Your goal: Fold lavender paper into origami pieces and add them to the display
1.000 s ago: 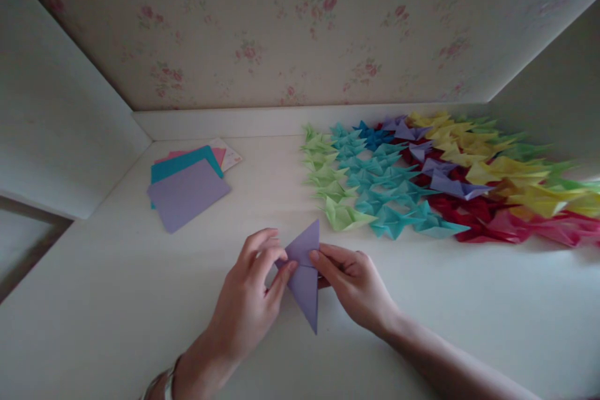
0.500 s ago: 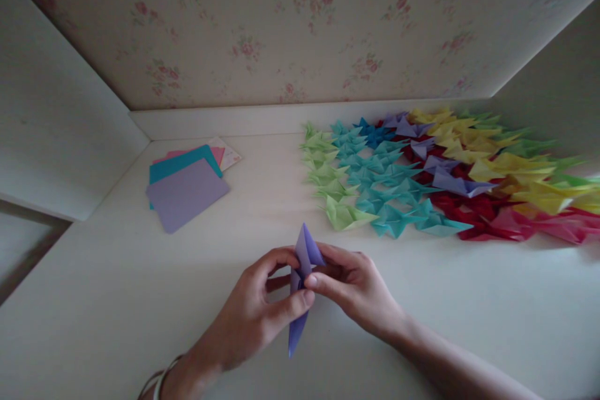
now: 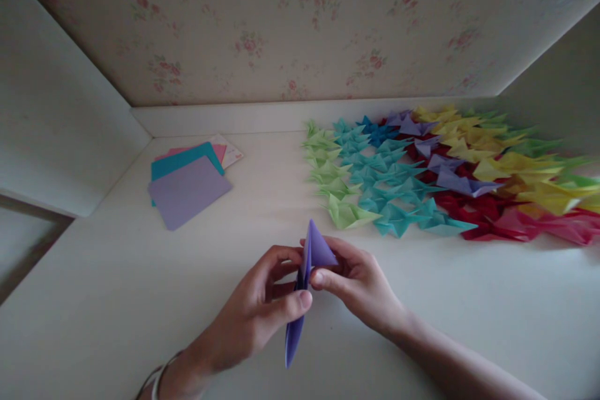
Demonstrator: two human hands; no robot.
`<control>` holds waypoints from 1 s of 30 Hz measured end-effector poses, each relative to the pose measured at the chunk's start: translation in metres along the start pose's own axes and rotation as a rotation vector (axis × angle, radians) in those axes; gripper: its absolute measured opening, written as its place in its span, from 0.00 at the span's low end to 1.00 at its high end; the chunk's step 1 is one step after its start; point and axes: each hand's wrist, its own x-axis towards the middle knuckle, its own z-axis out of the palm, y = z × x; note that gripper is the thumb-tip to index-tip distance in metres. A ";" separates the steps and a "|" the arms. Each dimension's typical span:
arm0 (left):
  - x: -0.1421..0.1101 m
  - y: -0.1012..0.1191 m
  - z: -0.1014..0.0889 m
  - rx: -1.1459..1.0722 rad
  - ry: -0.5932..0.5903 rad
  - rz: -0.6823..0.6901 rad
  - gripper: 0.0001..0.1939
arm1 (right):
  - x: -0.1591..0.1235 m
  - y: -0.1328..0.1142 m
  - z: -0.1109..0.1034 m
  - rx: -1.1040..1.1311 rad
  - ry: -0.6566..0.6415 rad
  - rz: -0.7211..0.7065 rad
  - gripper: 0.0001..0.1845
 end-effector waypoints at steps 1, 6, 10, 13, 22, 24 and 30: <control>0.000 0.000 0.000 -0.001 0.004 0.003 0.11 | 0.000 0.000 0.000 0.006 -0.005 0.005 0.18; 0.002 0.002 0.001 0.009 -0.001 -0.008 0.10 | 0.000 -0.001 0.001 0.048 -0.037 0.026 0.18; 0.002 0.002 0.000 0.040 0.026 -0.005 0.09 | -0.002 -0.002 0.000 0.016 -0.035 0.048 0.18; 0.002 0.002 -0.001 0.077 0.063 -0.007 0.10 | -0.004 -0.004 -0.001 -0.008 -0.048 0.040 0.18; -0.001 -0.006 0.000 0.681 0.169 0.147 0.13 | -0.005 0.016 -0.008 -0.525 0.257 -0.239 0.36; -0.001 -0.009 -0.001 0.767 0.164 0.176 0.14 | -0.005 0.019 -0.008 -0.733 0.324 -0.372 0.39; 0.002 -0.006 0.002 0.734 0.116 0.161 0.17 | -0.005 0.014 -0.007 -1.189 0.270 -0.803 0.26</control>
